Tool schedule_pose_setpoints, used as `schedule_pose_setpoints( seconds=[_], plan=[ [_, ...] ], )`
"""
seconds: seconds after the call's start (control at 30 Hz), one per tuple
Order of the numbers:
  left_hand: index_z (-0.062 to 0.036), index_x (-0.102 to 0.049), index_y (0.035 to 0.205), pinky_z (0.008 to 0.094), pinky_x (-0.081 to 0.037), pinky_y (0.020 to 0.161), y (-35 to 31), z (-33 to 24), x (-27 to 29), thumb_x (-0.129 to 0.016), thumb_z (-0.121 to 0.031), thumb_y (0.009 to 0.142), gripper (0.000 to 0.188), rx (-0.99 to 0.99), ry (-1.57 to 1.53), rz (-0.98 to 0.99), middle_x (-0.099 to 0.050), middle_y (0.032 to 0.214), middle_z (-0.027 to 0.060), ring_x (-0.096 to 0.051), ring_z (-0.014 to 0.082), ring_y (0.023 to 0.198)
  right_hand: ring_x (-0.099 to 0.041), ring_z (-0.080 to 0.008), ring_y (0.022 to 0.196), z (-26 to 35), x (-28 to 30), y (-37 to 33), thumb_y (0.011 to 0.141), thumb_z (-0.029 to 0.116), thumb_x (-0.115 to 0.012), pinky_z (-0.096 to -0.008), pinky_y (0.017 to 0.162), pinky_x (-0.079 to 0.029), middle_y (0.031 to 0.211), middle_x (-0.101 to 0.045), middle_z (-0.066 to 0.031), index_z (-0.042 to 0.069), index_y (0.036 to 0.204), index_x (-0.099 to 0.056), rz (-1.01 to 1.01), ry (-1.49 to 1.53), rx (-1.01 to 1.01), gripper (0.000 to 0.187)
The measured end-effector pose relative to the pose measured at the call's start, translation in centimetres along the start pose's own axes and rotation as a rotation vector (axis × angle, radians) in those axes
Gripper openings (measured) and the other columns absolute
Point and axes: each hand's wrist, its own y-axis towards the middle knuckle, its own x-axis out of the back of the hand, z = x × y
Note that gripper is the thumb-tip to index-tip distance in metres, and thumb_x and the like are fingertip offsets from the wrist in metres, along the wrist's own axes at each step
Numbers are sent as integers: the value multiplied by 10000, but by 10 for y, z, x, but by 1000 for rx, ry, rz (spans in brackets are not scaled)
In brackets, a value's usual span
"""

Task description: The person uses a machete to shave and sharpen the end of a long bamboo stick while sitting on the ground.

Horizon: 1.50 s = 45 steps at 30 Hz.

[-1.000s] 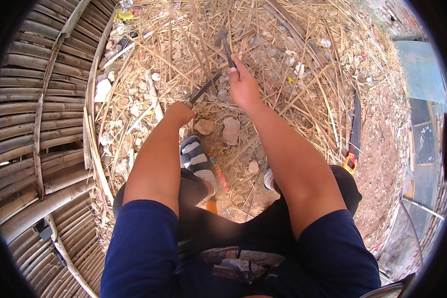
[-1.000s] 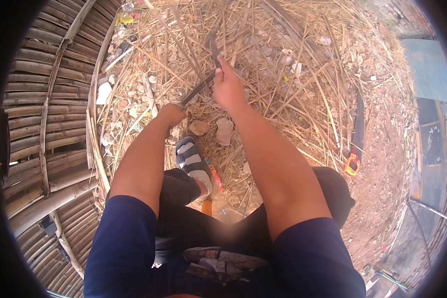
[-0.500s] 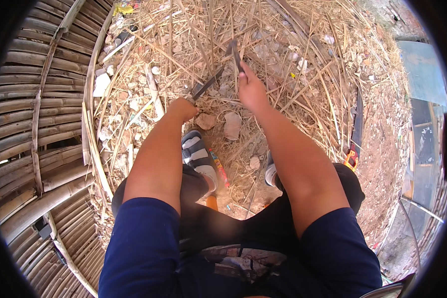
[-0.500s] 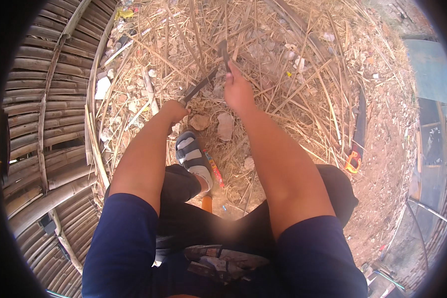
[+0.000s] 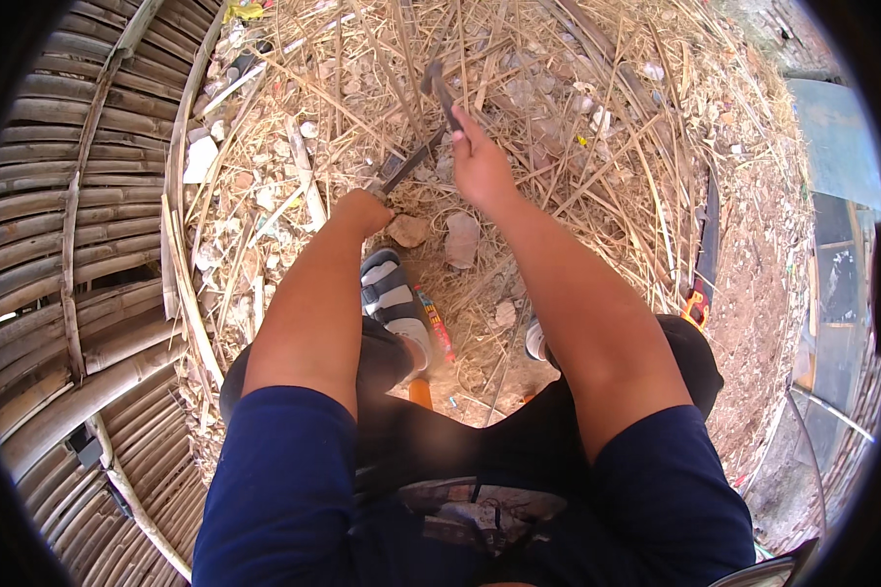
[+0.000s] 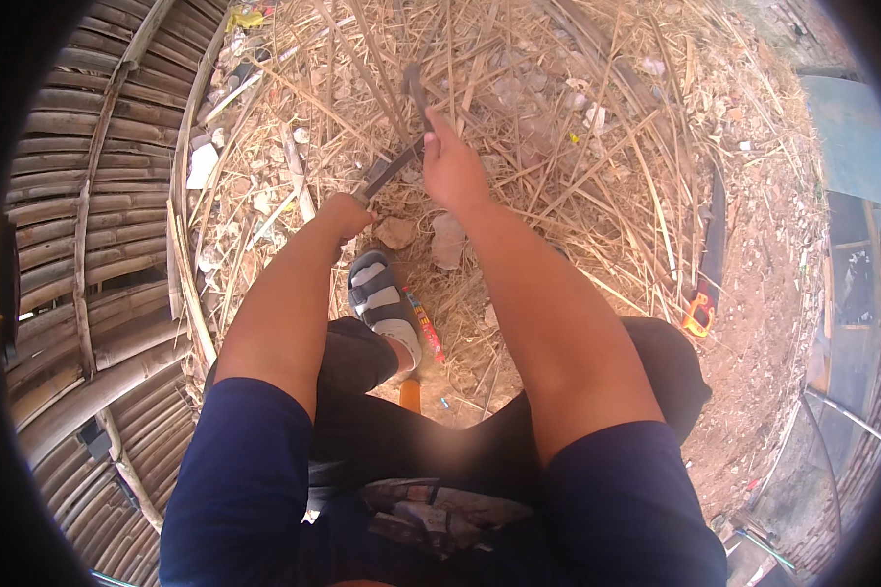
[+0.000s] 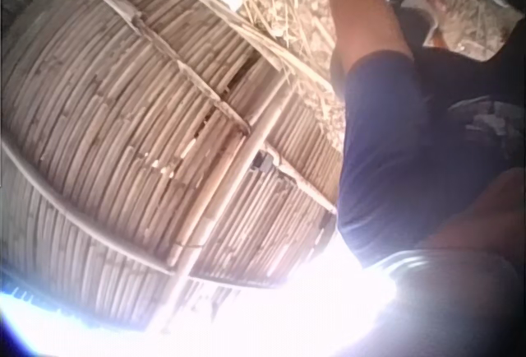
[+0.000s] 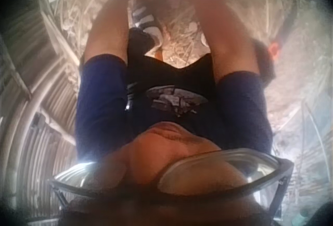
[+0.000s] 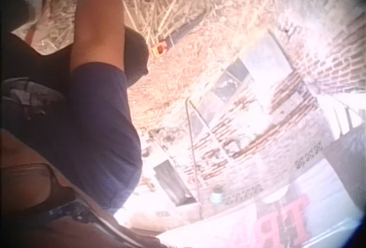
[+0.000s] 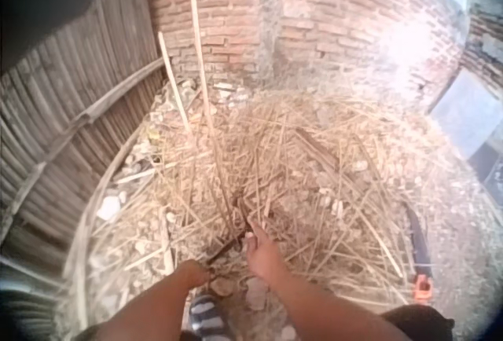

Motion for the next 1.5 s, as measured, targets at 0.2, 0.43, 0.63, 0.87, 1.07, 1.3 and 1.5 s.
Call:
schedule_pose_setpoints(
  seconds=[0.2, 0.43, 0.63, 0.87, 1.07, 1.3, 1.5],
  plan=[
    [-50, -758, 1040, 430, -552, 898, 17, 12, -19, -638, -503, 890, 492, -132, 78, -75, -729, 1088, 186, -694, 351, 1044, -693, -381, 986, -40, -12, -16, 1060, 277, -462, -446, 890, -527, 1240, -673, -207, 234, 1500, -463, 168, -193, -23, 442],
    [5, -736, 955, 434, -561, 769, 14, 24, -12, -675, -550, 873, 565, -188, 80, -114, -725, 876, 189, -709, 342, 853, -605, -445, 1177, -59, -13, -10, 1051, 278, -453, -472, 1038, -458, 1276, -625, -288, 171, 1545, -380, 55, 18, -42, 511],
    [42, -675, 792, 405, -523, 580, -28, 3, 36, -780, -499, 828, 553, -86, -396, -36, -663, 678, 154, -657, 258, 593, -521, -430, 1318, -61, 37, 9, 1042, 243, -453, -458, 1103, -402, 1446, -498, -301, 12, 1540, -319, -384, 151, -335, 565],
    [-35, -569, 929, 333, -398, 456, -73, -42, 92, -819, -376, 848, 431, -68, -762, -6, -518, 645, 24, -493, 138, 527, -657, -293, 797, -106, 77, 25, 1015, 220, -514, -383, 571, -533, 1143, -630, -189, 121, 1548, -291, -600, 672, -727, 586],
    [-102, -523, 919, 291, -377, 498, -133, -112, 126, -715, -407, 921, 361, -224, -1080, -107, -468, 689, -8, -436, 108, 552, -661, -408, 1000, -68, 127, -7, 1004, 374, -504, -559, 919, -488, 1213, -643, -211, 68, 1446, -465, -552, -224, -444, 539],
    [-86, -504, 976, 349, -409, 609, -185, -196, 113, -288, -432, 1058, 416, -324, -1523, -23, -532, 734, 13, -469, 134, 615, -608, -361, 1174, 64, 190, -79, 1029, 627, -337, -548, 888, -529, 1315, -593, -200, 52, 1382, -515, 459, 397, -308, 698],
    [-62, -574, 1210, 378, -469, 813, -229, -245, 85, -319, -519, 1079, 539, -552, -1594, 129, -642, 1055, 119, -569, 178, 886, -572, -383, 1228, 77, 243, -132, 1027, 615, -399, -527, 937, -540, 1463, -442, -244, 75, 1545, -279, 639, 370, -216, 757]
  ],
)
